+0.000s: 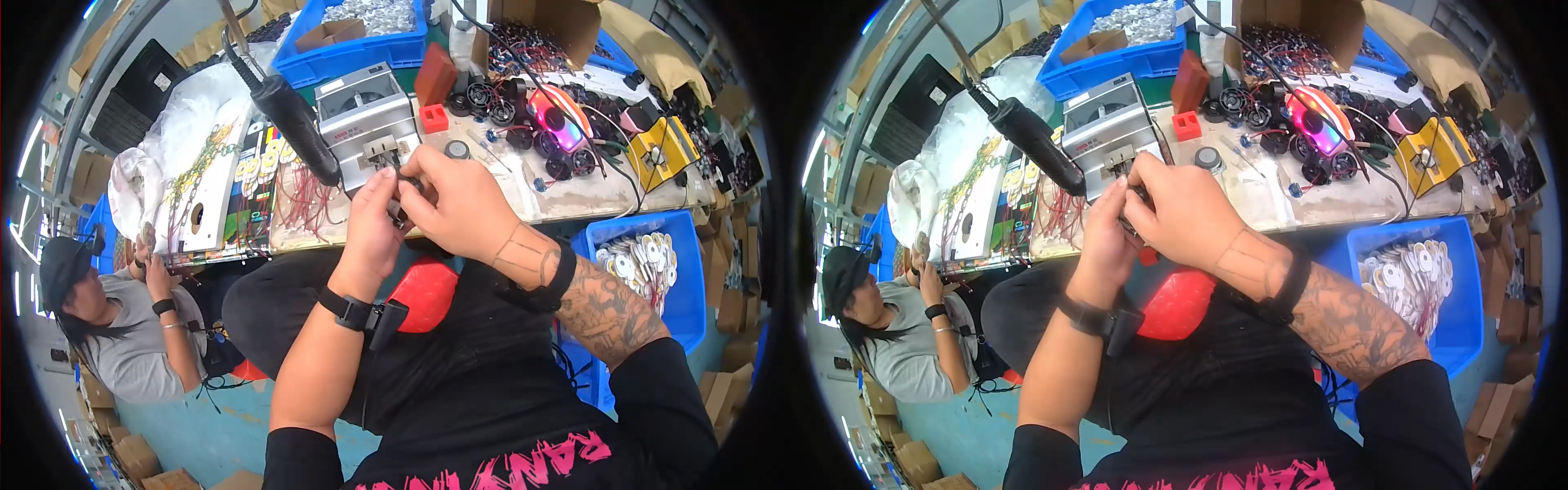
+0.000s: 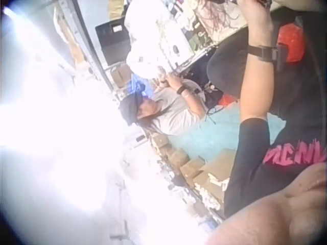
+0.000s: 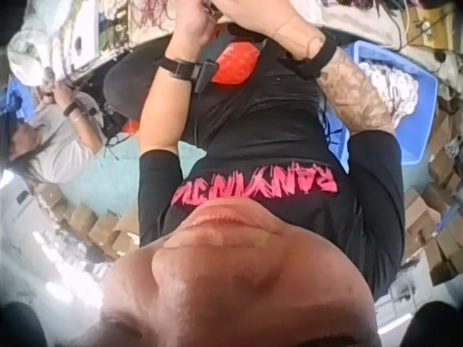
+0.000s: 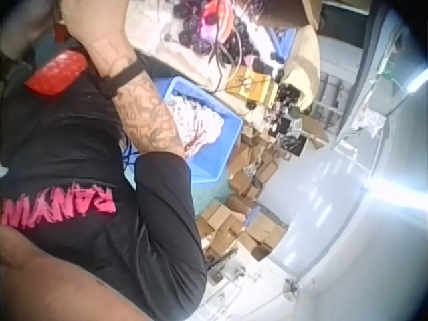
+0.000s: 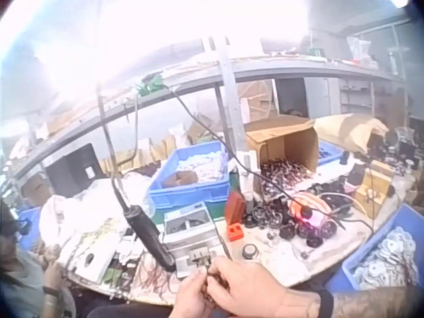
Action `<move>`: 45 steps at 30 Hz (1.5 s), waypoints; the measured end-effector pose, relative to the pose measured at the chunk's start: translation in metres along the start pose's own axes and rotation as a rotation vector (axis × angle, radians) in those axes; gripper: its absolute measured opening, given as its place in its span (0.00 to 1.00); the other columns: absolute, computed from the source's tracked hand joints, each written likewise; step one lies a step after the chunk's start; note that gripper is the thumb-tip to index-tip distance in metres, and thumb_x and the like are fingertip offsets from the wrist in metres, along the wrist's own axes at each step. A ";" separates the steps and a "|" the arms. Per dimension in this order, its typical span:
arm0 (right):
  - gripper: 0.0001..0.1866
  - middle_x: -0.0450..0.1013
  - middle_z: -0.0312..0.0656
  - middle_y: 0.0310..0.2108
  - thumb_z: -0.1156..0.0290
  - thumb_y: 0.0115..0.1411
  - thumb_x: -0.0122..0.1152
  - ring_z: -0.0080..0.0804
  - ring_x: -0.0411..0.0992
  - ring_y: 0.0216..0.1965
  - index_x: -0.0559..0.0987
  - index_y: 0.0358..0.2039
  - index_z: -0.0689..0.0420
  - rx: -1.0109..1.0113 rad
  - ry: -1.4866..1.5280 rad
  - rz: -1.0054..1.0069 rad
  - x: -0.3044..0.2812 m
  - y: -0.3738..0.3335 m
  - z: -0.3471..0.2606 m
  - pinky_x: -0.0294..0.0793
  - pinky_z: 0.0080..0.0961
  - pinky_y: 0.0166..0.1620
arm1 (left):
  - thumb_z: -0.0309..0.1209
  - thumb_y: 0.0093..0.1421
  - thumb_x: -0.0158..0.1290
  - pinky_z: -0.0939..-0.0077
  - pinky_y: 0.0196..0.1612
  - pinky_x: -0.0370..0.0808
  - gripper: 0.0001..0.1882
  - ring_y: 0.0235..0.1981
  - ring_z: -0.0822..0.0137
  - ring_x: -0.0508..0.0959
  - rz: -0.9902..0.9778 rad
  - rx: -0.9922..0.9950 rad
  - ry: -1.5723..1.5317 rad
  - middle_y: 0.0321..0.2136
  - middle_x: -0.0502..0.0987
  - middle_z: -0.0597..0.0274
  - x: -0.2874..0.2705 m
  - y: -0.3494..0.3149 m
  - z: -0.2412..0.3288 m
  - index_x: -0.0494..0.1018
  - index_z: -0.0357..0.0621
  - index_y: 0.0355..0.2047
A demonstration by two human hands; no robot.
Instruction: Assembling electronic components using a small screw-fed machine and pliers at a workbench.
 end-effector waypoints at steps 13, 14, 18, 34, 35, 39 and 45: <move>0.13 0.82 0.38 0.32 0.76 0.62 0.71 0.20 0.77 0.30 0.84 0.47 0.61 -0.030 0.124 0.038 -0.094 -0.035 -0.024 0.76 0.22 0.36 | 0.34 0.77 0.57 0.80 0.37 0.74 0.13 0.31 0.78 0.76 -0.243 0.034 0.437 0.30 0.78 0.70 0.020 -0.081 0.008 0.81 0.36 0.50; 0.13 0.81 0.36 0.36 0.78 0.63 0.71 0.18 0.75 0.33 0.84 0.48 0.61 0.060 0.190 0.086 -0.108 -0.039 -0.021 0.75 0.20 0.39 | 0.33 0.75 0.59 0.80 0.38 0.75 0.12 0.31 0.78 0.77 -0.221 -0.004 0.489 0.31 0.79 0.70 0.015 -0.092 0.014 0.81 0.36 0.49; 0.08 0.76 0.33 0.38 0.74 0.73 0.64 0.17 0.69 0.37 0.81 0.50 0.63 0.121 0.419 0.226 -0.144 -0.046 -0.016 0.71 0.19 0.42 | 0.32 0.75 0.59 0.80 0.39 0.75 0.11 0.31 0.79 0.77 -0.122 0.033 0.573 0.32 0.80 0.70 -0.031 -0.124 0.015 0.81 0.36 0.49; 0.13 0.76 0.35 0.33 0.60 0.78 0.60 0.21 0.73 0.34 0.79 0.47 0.58 0.162 0.284 -0.135 -0.030 0.074 0.067 0.76 0.26 0.41 | 0.32 0.68 0.66 0.81 0.39 0.70 0.16 0.32 0.81 0.72 0.181 0.221 0.786 0.28 0.76 0.75 -0.061 -0.079 0.046 0.80 0.40 0.54; 0.15 0.76 0.35 0.33 0.59 0.75 0.65 0.21 0.71 0.35 0.80 0.46 0.59 0.185 0.259 -0.084 -0.027 0.088 0.078 0.74 0.27 0.41 | 0.32 0.68 0.67 0.80 0.40 0.70 0.17 0.32 0.81 0.73 0.273 0.278 0.800 0.28 0.76 0.75 -0.062 -0.075 0.054 0.80 0.41 0.54; 0.17 0.76 0.32 0.31 0.57 0.68 0.73 0.19 0.70 0.33 0.83 0.40 0.60 0.290 0.300 -0.027 -0.004 0.157 0.124 0.71 0.23 0.38 | 0.32 0.67 0.67 0.81 0.38 0.70 0.23 0.31 0.81 0.73 0.372 0.368 0.791 0.28 0.77 0.72 -0.065 -0.051 0.053 0.75 0.41 0.59; 0.10 0.81 0.34 0.39 0.65 0.67 0.71 0.21 0.76 0.42 0.85 0.44 0.57 0.477 0.435 -0.324 0.050 0.199 0.158 0.75 0.21 0.48 | 0.32 0.67 0.68 0.80 0.29 0.67 0.19 0.23 0.80 0.73 0.350 0.357 0.792 0.22 0.78 0.70 -0.072 -0.039 0.039 0.73 0.40 0.52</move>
Point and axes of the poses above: each hand's wrist, its own y-axis towards the middle knuckle, its own x-axis out of the palm, z = x × y, the point moved 6 cm from there along y, towards the middle knuckle
